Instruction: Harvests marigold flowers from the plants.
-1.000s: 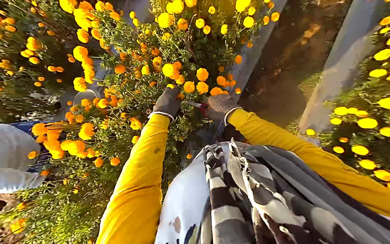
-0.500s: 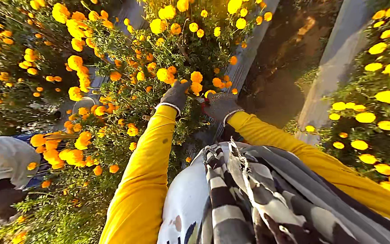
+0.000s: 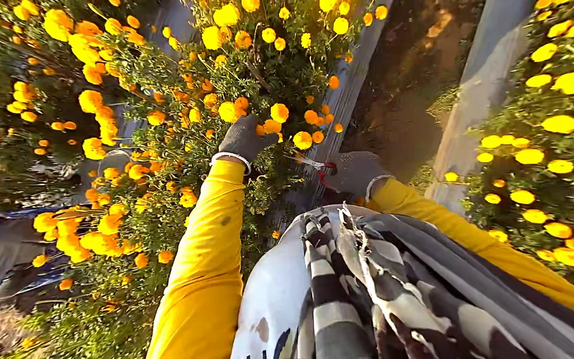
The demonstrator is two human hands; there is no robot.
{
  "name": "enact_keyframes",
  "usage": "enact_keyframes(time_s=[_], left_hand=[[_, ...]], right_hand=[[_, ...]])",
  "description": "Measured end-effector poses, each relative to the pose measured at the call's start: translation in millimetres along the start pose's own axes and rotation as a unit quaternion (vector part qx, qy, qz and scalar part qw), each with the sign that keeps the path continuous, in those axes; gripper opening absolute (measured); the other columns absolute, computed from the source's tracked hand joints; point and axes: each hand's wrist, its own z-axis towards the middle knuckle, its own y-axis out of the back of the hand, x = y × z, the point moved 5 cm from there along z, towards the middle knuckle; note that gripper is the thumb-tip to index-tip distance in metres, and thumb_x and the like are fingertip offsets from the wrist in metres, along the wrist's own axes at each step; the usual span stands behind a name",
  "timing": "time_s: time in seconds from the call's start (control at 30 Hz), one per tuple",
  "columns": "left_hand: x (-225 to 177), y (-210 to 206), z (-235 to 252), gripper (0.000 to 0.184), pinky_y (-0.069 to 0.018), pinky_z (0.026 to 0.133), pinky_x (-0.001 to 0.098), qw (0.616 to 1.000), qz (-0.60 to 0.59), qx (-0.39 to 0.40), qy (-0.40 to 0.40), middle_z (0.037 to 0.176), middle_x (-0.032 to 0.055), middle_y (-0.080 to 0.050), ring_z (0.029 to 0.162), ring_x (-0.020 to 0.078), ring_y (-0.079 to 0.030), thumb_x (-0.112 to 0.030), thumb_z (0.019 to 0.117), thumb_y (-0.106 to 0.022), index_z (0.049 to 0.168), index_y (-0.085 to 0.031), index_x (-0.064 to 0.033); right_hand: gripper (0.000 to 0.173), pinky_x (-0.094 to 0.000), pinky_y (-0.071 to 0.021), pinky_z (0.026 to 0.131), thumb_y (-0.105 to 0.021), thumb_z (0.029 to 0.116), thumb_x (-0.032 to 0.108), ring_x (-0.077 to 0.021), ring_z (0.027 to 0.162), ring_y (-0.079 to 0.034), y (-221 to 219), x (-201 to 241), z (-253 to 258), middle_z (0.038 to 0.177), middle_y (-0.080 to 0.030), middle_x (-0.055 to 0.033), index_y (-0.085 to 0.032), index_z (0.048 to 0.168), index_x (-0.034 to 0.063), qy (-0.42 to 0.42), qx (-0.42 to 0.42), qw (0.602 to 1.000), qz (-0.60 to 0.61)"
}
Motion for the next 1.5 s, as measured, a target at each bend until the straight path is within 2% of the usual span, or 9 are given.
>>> enact_keyframes(time_s=[0.17, 0.33, 0.53, 0.93, 1.03, 1.17, 1.23, 1.4, 1.5], left_hand=[[-9, -4, 15, 0.071, -0.0517, 0.094, 0.0655, 0.998, 0.05, 0.029, 0.002, 0.128, 0.021, -0.061, 0.117, 0.0396, -0.062, -0.052, 0.0737, -0.087, 0.125, -0.064, -0.0088], [-21, -23, 40, 0.069, -0.0541, 0.09, 0.0658, 0.992, 0.112, 0.047, -0.036, 0.122, 0.0184, -0.066, 0.111, 0.0375, -0.066, -0.056, 0.071, -0.087, 0.12, -0.068, -0.01], [-33, -34, 51, 0.038, -0.052, 0.092, 0.0661, 0.979, 0.16, 0.094, -0.079, 0.121, 0.0223, -0.065, 0.113, 0.0426, -0.064, -0.038, 0.0935, -0.071, 0.119, -0.069, -0.009], [-27, 3, 13, 0.031, -0.0573, 0.087, 0.0499, 0.984, -0.176, -0.029, -0.023, 0.114, 0.009, -0.07, 0.101, 0.0217, -0.068, -0.027, 0.0881, -0.074, 0.115, -0.07, -0.0122], [-31, 0, 15, 0.032, -0.0558, 0.078, 0.0536, 0.986, -0.167, -0.028, -0.002, 0.101, 0.0131, -0.068, 0.09, 0.0265, -0.068, -0.023, 0.0858, -0.078, 0.112, -0.064, -0.0106], [-43, -17, 22, 0.062, -0.0521, 0.094, 0.0657, 0.996, -0.023, 0.079, -0.033, 0.132, 0.0114, -0.067, 0.117, 0.0337, -0.066, -0.028, 0.0888, -0.07, 0.148, -0.052, -0.0352], [-56, -35, 26, 0.068, -0.0507, 0.092, 0.0703, 0.989, 0.062, 0.13, -0.04, 0.128, 0.017, -0.068, 0.113, 0.0409, -0.067, -0.029, 0.0898, -0.07, 0.153, -0.046, -0.0374], [-72, -93, 52, 0.105, -0.051, 0.084, 0.0702, 0.961, 0.188, 0.203, 0.003, 0.116, 0.028, -0.068, 0.104, 0.0485, -0.067, -0.027, 0.0843, -0.074, 0.165, -0.008, -0.0353], [-62, -115, 71, 0.072, -0.0503, 0.091, 0.0704, 0.964, 0.179, 0.197, 0.0, 0.122, 0.0256, -0.068, 0.112, 0.0471, -0.065, -0.027, 0.089, -0.072, 0.155, -0.042, -0.0242]], right_hand=[[0.058, -0.0676, -0.0525, 0.086, -0.06, 0.0903, 0.063, -0.0377, 0.11, -0.068, 3, 6, 20, 0.117, -0.072, -0.013, -0.065, 0.132, 0.0228, -0.007, -0.028, 1.0, 0.01], [0.053, -0.0673, -0.0525, 0.078, -0.063, 0.0905, 0.059, -0.0396, 0.102, -0.069, 2, 19, 47, 0.106, -0.072, -0.0154, -0.065, 0.121, 0.0157, 0.011, -0.054, 0.998, 0.009], [0.043, -0.0671, -0.0534, 0.081, -0.062, 0.0967, 0.048, -0.041, 0.105, -0.069, 8, 32, 54, 0.108, -0.072, -0.0171, -0.065, 0.121, 0.0126, 0.025, -0.046, 0.999, 0.014], [0.044, -0.0663, -0.0541, 0.085, -0.066, 0.0915, 0.054, -0.0333, 0.103, -0.071, -47, -95, 5, 0.109, -0.075, -0.0088, -0.07, 0.123, 0.0239, -0.056, 0.022, 0.995, 0.077], [0.047, -0.0651, -0.0541, 0.084, -0.062, 0.0926, 0.059, -0.0332, 0.103, -0.071, -67, -91, 24, 0.11, -0.074, -0.0089, -0.068, 0.123, 0.0236, -0.06, 0.041, 0.994, 0.085], [0.053, -0.065, -0.0538, 0.086, -0.059, 0.0944, 0.061, -0.0342, 0.107, -0.07, -71, -72, 49, 0.114, -0.073, -0.0113, -0.064, 0.128, 0.0203, -0.052, 0.061, 0.992, 0.096], [0.053, -0.0659, -0.0538, 0.084, -0.06, 0.0936, 0.058, -0.0357, 0.107, -0.069, -73, -65, 63, 0.114, -0.072, -0.0135, -0.064, 0.127, 0.0175, -0.048, 0.043, 0.993, 0.095], [0.053, -0.0671, -0.054, 0.086, -0.06, 0.0952, 0.058, -0.0363, 0.109, -0.07, -82, -56, 91, 0.118, -0.072, -0.0125, -0.061, 0.133, 0.022, -0.033, 0.012, 0.995, 0.094], [0.046, -0.0666, -0.0537, 0.087, -0.06, 0.0977, 0.052, -0.0356, 0.109, -0.069, -77, -51, 94, 0.118, -0.072, -0.013, -0.063, 0.131, 0.0201, -0.014, 0.009, 0.994, 0.103]])
